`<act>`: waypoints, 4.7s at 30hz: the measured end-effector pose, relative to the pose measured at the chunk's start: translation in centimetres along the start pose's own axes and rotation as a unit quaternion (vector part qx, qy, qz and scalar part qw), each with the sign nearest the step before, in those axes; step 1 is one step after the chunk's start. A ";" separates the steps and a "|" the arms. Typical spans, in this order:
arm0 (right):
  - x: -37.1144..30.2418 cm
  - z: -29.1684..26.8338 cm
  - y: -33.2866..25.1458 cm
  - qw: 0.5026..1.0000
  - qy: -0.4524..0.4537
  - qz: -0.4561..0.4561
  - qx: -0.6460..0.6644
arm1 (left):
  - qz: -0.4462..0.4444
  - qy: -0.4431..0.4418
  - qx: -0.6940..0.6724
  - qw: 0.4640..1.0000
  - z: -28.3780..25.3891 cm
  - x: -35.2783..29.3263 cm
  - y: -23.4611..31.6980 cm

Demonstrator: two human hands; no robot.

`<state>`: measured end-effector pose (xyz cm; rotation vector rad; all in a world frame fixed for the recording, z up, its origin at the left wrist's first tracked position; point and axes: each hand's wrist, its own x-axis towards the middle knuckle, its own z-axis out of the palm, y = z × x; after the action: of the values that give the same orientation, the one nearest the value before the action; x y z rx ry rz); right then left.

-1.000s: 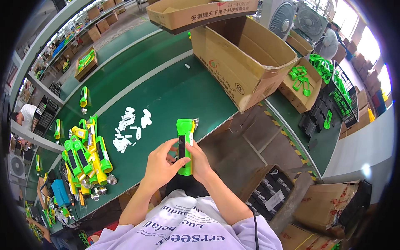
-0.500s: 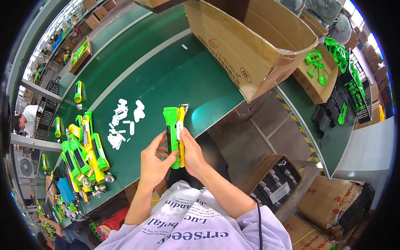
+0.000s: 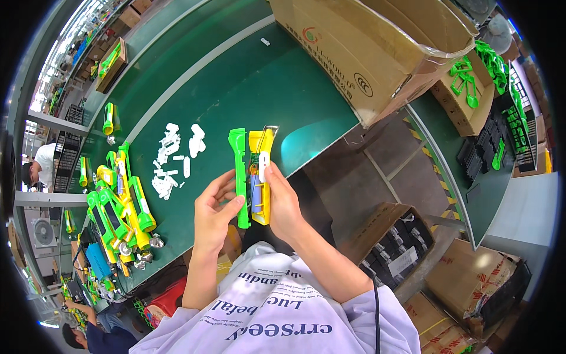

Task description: The person assembles flashlights by taking casing components from a conveyor belt, joining the housing halves together, attaching a plastic panel and a reflector head onto each flashlight body, and placing the assembled flashlights back onto the conveyor belt.

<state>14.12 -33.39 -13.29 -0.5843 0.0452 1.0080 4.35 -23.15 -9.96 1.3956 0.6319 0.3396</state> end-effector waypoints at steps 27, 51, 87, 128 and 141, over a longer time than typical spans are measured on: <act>-1.3 0.2 0.3 0.996 0.021 -0.043 -0.071 | 0.082 0.025 0.147 0.985 1.9 -1.1 -1.4; -1.5 -1.0 -0.3 0.917 -0.002 -0.040 -0.397 | 0.185 0.067 0.263 0.944 1.8 -0.8 -2.5; -2.0 0.0 -1.3 0.963 0.070 -0.015 -0.259 | 0.197 0.189 0.513 0.814 -14.2 8.3 0.8; -2.6 -1.3 -1.6 0.974 0.035 0.047 -0.221 | 0.171 -0.119 0.621 0.755 -6.4 4.2 0.5; -2.9 -1.4 -1.1 0.967 0.026 0.043 -0.251 | 0.055 -0.199 0.027 0.978 -5.0 3.7 -0.8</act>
<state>13.77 -36.79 -13.15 -1.0790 -0.1435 1.0943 4.18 -17.18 -11.78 1.5012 0.2363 0.1229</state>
